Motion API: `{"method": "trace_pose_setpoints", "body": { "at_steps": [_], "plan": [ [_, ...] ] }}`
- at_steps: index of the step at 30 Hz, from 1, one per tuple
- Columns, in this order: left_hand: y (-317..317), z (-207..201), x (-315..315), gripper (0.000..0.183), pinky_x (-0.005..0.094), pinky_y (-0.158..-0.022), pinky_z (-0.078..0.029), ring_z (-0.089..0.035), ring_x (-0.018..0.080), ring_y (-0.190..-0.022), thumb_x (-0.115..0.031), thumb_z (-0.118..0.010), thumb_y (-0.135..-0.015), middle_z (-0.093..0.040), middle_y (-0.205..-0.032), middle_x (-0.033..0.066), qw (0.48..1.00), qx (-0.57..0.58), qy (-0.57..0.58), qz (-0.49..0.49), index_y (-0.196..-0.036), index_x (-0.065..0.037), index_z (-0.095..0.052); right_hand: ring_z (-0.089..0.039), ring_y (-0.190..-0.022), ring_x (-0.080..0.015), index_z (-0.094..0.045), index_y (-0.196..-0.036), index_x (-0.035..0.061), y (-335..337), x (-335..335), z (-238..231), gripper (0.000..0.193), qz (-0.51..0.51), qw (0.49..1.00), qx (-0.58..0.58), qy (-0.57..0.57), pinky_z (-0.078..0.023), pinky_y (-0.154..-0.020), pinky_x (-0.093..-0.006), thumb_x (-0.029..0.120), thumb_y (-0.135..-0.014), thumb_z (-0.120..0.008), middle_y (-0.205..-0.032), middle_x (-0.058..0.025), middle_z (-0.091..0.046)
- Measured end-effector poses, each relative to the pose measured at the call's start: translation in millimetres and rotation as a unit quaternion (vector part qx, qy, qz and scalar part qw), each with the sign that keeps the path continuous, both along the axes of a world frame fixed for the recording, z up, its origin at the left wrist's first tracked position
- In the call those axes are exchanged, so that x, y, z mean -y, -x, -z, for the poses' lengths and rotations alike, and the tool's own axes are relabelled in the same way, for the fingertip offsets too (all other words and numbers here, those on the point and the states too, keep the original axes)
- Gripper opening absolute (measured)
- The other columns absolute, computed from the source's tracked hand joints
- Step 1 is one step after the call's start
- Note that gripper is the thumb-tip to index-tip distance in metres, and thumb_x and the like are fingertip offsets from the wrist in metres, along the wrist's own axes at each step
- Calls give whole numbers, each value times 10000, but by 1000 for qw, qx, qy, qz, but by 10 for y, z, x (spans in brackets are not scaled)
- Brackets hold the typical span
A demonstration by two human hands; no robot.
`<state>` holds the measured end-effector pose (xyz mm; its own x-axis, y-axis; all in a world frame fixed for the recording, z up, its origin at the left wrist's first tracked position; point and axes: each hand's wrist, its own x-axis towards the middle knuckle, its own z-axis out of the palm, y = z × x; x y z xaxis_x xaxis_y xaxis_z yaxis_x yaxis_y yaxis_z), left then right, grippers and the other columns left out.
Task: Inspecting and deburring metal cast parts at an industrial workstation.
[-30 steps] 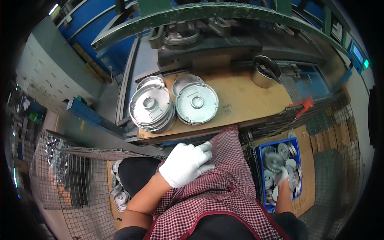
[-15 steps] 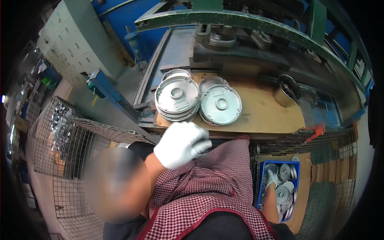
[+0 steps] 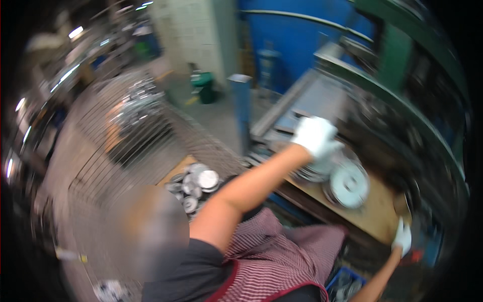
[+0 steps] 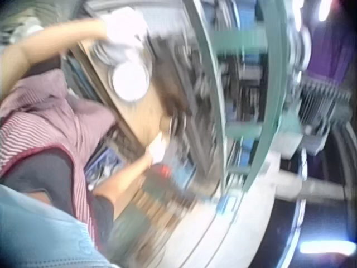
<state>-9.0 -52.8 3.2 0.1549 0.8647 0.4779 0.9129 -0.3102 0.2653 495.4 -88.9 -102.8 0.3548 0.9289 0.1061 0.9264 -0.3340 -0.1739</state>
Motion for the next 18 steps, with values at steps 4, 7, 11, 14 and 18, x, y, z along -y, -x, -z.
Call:
{"method": "trace_pose_setpoints", "body": {
  "at_steps": [4, 7, 11, 14, 18],
  "plan": [
    [-96, -58, -329, 540, 464, -821, -495, -679, 326, -911, -531, -493, -898, -709, -924, 159, 989, -57, 116, -72, -924, -51, -740, -562, -1184, -335, -550, -1329, 48, -114, -123, 44, 580, 11, 997, -68, -46, -411, -1020, -376, 488, -993, -375, -1318, -187, -573],
    [-151, 109, -339, 606, 471, -863, -470, -669, 329, -964, -535, -365, -947, -710, -997, 165, 977, -15, 194, -80, -991, -64, -743, -642, -1007, -235, -488, -1390, 159, -281, -86, 85, 545, 88, 996, 24, 2, -493, -870, -365, 511, -979, -422, -1200, -120, -646],
    [-161, 154, -377, 593, 488, -954, -440, -645, 345, -1047, -509, -342, -954, -685, -1104, 182, 965, 15, 251, -69, -1057, -68, -725, -697, -819, -190, -529, -1335, 207, -518, 41, 287, 481, 78, 981, 154, -90, -546, -685, -371, 516, -974, -456, -993, -49, -715],
    [-160, 216, -433, 598, 498, -1012, -418, -599, 366, -1139, -539, -339, -938, -648, -1219, 158, 951, 41, 282, -120, -1180, -111, -680, -640, -934, -241, -600, -1270, 154, -522, 52, 404, 450, -59, 976, 119, -170, -490, -777, -369, 459, -992, -422, -1067, -69, -659],
    [-167, 373, -663, 579, 435, -948, -466, -625, 340, -1084, -551, -369, -910, -663, -1180, 149, 964, -7, 258, -66, -1125, -127, -701, -605, -1128, -315, -633, -1242, 98, -337, 36, 359, 555, 161, 973, -88, -138, -458, -979, -372, 527, -974, -404, -1209, -159, -644]
  ]
}}
